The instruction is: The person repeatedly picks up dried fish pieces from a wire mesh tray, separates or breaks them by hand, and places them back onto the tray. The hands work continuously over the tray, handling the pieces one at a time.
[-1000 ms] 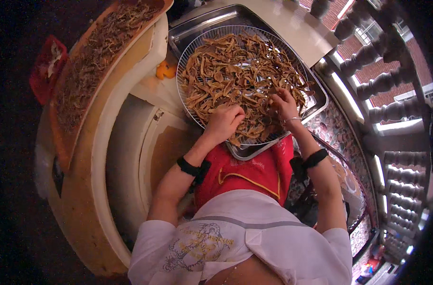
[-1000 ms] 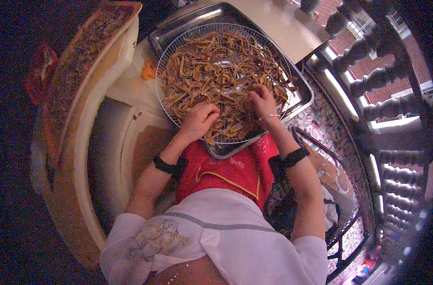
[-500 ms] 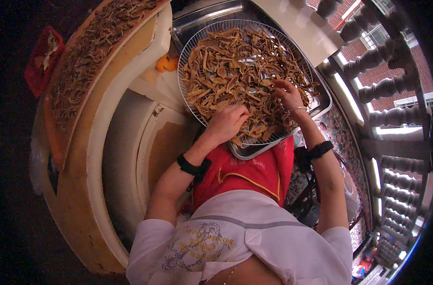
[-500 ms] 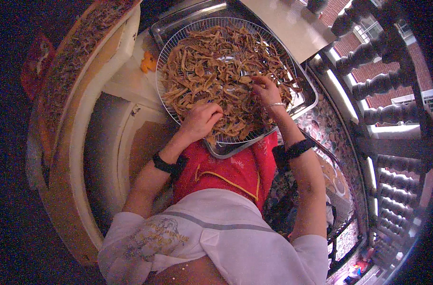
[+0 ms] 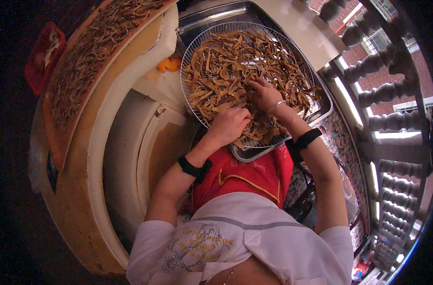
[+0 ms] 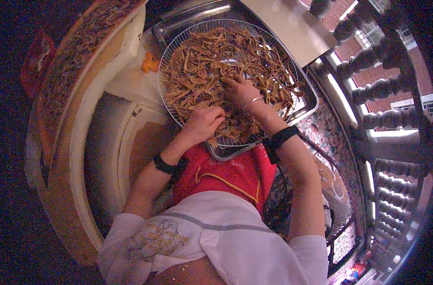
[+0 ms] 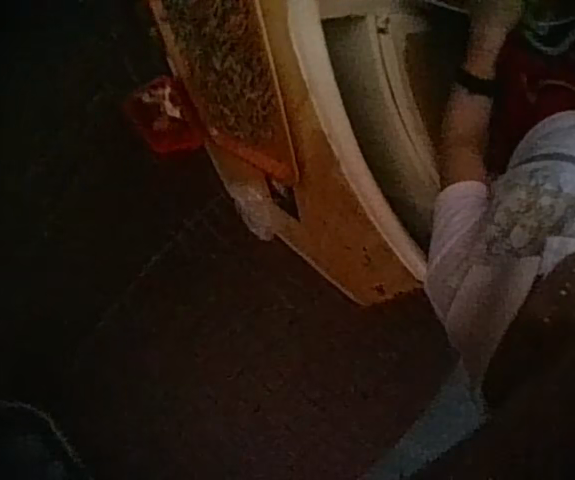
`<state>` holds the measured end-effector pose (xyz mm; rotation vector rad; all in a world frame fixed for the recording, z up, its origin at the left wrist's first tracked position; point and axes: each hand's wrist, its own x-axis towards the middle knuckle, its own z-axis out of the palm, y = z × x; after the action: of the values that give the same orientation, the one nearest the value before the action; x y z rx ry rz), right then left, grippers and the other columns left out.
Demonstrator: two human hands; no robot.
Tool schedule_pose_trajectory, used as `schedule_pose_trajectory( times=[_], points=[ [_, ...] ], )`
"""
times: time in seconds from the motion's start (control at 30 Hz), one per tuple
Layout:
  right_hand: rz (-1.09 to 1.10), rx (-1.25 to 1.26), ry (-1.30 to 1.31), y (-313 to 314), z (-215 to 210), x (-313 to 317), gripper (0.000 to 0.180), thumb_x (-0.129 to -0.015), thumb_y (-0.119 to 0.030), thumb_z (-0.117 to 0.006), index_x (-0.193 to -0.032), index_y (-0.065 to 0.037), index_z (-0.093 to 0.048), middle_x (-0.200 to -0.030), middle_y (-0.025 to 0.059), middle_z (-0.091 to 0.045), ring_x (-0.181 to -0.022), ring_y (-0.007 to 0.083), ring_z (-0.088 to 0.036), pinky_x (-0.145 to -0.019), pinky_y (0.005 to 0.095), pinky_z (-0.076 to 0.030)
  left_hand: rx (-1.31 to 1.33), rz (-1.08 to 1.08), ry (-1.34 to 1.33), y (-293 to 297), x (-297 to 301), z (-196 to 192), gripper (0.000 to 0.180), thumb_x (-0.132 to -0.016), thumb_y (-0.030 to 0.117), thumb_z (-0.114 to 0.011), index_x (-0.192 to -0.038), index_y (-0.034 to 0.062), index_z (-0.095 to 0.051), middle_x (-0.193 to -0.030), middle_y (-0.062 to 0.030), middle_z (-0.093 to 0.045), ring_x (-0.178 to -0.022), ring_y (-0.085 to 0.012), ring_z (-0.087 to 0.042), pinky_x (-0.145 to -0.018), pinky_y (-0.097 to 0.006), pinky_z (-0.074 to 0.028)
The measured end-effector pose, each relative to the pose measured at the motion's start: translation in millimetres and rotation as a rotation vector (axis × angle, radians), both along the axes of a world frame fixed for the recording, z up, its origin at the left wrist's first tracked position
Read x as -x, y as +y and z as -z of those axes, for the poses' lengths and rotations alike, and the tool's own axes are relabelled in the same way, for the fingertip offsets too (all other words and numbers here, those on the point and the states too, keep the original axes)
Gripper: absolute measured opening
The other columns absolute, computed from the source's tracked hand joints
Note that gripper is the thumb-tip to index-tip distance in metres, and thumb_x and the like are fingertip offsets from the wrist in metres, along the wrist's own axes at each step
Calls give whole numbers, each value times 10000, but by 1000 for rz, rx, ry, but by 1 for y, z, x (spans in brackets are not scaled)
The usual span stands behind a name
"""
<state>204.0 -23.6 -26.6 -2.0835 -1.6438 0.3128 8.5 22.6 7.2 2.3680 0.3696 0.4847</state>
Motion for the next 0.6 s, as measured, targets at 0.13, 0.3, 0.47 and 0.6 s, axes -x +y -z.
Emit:
schedule_pose_trajectory(
  times=[0.13,0.3,0.47,0.6],
  points=[
    [125,150,12,-2,-23,2,304,-791,-160,-614,-1091,-117,-580,-1028,119,-601,-937,316,-593,-773,389,-482,2,-5,33,0,1,-3,117,-821,154,-568,-865,45,-569,-811,-134,-603,-808,-328,-586,-711,-422,-462],
    [188,-70,108,-6,0,-25,262,-780,-190,-638,-1026,-107,-600,-971,104,-608,-888,305,-607,-735,385,-490,-23,17,44,0,1,-2,121,-825,142,-568,-879,33,-575,-846,-141,-607,-838,-326,-587,-739,-412,-460],
    [99,-129,-24,0,9,-25,288,-766,-239,-640,-1042,-170,-599,-1125,89,-544,-960,329,-580,-763,419,-493,-3,12,38,0,1,-2,126,-817,146,-580,-871,33,-574,-841,-137,-607,-823,-324,-584,-751,-413,-451],
    [29,31,-58,6,-9,-6,278,-790,-266,-629,-1041,-150,-608,-1157,101,-525,-950,320,-585,-768,416,-495,-21,8,26,1,2,1,136,-814,155,-589,-875,34,-571,-839,-142,-604,-814,-329,-581,-746,-416,-450]
  ],
)
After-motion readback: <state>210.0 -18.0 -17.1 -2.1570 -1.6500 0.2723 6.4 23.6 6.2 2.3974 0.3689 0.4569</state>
